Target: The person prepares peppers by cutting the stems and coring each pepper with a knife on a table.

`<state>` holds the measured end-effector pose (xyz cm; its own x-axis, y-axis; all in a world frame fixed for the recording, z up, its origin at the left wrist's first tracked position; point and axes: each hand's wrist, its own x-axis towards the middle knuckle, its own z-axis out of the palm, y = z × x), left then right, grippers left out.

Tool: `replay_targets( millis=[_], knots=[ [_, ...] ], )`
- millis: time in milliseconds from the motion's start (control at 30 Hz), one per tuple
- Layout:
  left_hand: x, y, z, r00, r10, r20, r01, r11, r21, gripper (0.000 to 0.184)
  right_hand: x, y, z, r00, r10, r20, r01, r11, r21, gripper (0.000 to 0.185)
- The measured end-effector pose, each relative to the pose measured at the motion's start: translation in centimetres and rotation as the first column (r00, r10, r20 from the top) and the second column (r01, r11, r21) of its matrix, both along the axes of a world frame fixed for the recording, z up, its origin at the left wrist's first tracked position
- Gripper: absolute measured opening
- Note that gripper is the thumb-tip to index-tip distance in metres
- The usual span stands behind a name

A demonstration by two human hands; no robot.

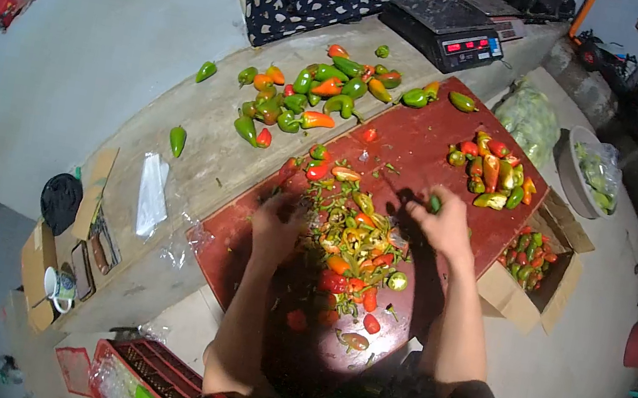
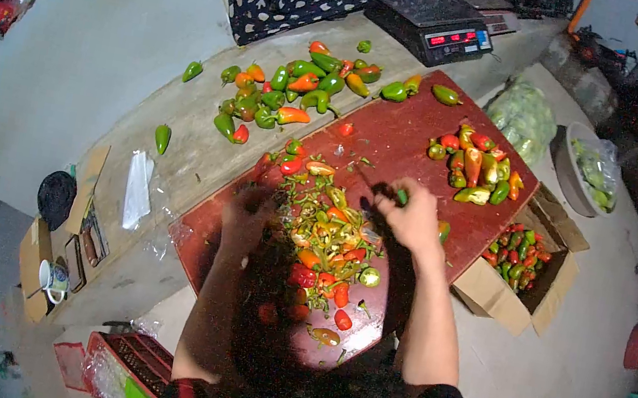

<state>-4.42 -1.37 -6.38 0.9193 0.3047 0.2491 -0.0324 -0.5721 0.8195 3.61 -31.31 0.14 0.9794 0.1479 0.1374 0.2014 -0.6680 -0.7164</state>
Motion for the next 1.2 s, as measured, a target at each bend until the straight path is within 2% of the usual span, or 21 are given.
replay_targets(
  millis=[67,167,233,333,467,500,533,600,633,667,700,733,800,833,867,933,967,1067,1100,1133,1200],
  knots=[
    [1.6,1.3,-0.3,0.988,0.073,-0.138,-0.106,0.965,-0.241,0.028,-0.8,0.7,-0.2,0.998,0.049,-0.047,-0.051,0.998,-0.039,0.032],
    [3.8,1.3,1.8,0.972,0.179,-0.153,-0.164,0.981,0.105,0.029,-1.1,1.4,1.2,0.993,0.053,-0.108,-0.050,0.998,0.034,0.029],
    [5.6,1.7,1.4,0.968,0.195,-0.155,-0.125,0.918,0.377,0.035,-0.9,1.7,0.9,0.998,0.015,-0.059,-0.017,0.999,-0.032,0.027],
    [7.3,1.3,-0.1,0.956,0.243,-0.162,-0.103,0.801,0.590,0.038,-1.3,3.0,0.8,0.991,0.036,-0.129,-0.062,0.978,-0.200,0.026],
    [7.4,1.6,-1.2,0.959,0.259,-0.114,-0.141,0.786,0.602,0.039,-1.6,5.4,-0.7,0.975,0.179,-0.133,-0.210,0.939,-0.274,0.028],
    [6.7,1.4,-1.0,0.981,0.149,-0.125,-0.127,0.977,0.171,0.041,-1.7,6.0,-1.0,0.971,0.185,-0.150,-0.225,0.922,-0.314,0.028],
    [5.7,0.9,0.3,0.995,0.045,-0.086,-0.069,0.953,-0.296,0.042,-1.7,6.3,-0.8,0.971,0.184,-0.155,-0.225,0.923,-0.311,0.028],
    [3.3,0.5,1.1,0.987,0.036,-0.158,-0.099,0.904,-0.416,0.030,-2.1,6.8,-0.2,0.963,0.221,-0.152,-0.258,0.919,-0.300,0.028],
    [2.1,0.8,0.7,0.996,-0.054,-0.068,-0.015,0.665,-0.746,0.026,-2.0,6.9,-0.7,0.965,0.238,-0.108,-0.260,0.915,-0.307,0.026],
    [1.0,1.1,0.3,0.994,-0.098,0.057,0.085,0.312,-0.946,0.026,-2.2,7.2,-0.6,0.962,0.249,-0.110,-0.271,0.911,-0.312,0.026],
    [0.2,0.3,0.1,0.987,-0.108,0.120,0.139,0.185,-0.973,0.030,-2.6,7.4,-0.4,0.964,0.250,-0.088,-0.265,0.913,-0.311,0.025],
    [0.1,-1.1,0.7,0.987,-0.101,0.125,0.141,0.174,-0.975,0.030,-2.8,7.5,-0.3,0.966,0.249,-0.063,-0.256,0.914,-0.314,0.023],
    [-0.8,-3.6,2.8,0.962,0.091,-0.257,-0.271,0.213,-0.939,0.029,-3.7,8.1,-1.2,0.958,0.287,0.005,-0.270,0.905,-0.330,0.020],
    [-1.1,-3.8,3.6,0.935,0.071,-0.348,-0.353,0.295,-0.888,0.031,-4.1,8.4,-1.2,0.947,0.315,0.070,-0.281,0.911,-0.303,0.020],
    [-0.9,-4.6,3.5,0.935,0.062,-0.349,-0.352,0.279,-0.893,0.031,-4.4,8.6,-1.2,0.931,0.338,0.138,-0.291,0.915,-0.280,0.020],
    [-0.6,-6.4,3.5,0.906,0.315,-0.283,-0.381,0.315,-0.869,0.036,-4.7,8.8,-1.6,0.911,0.367,0.188,-0.309,0.910,-0.276,0.019],
    [-1.2,-5.9,4.2,0.974,0.139,-0.180,-0.227,0.509,-0.831,0.039,-4.7,8.8,-1.8,0.887,0.393,0.243,-0.333,0.908,-0.253,0.019],
    [-1.3,-5.8,2.0,0.980,0.096,-0.175,-0.196,0.611,-0.767,0.038,-4.9,8.9,-1.8,0.867,0.416,0.276,-0.344,0.898,-0.274,0.019],
    [-1.2,-6.0,1.8,0.988,0.151,-0.025,-0.146,0.873,-0.465,0.038,-4.9,8.9,-1.8,0.863,0.426,0.272,-0.348,0.891,-0.290,0.019],
    [-1.3,-6.2,1.7,0.987,0.158,-0.026,-0.151,0.865,-0.478,0.038,-5.0,9.0,-2.0,0.858,0.421,0.293,-0.345,0.897,-0.277,0.018],
    [-1.7,-6.4,2.1,0.994,0.024,-0.109,-0.098,0.655,-0.749,0.039,-5.0,9.1,-2.1,0.852,0.423,0.309,-0.348,0.898,-0.270,0.018]
  ],
)
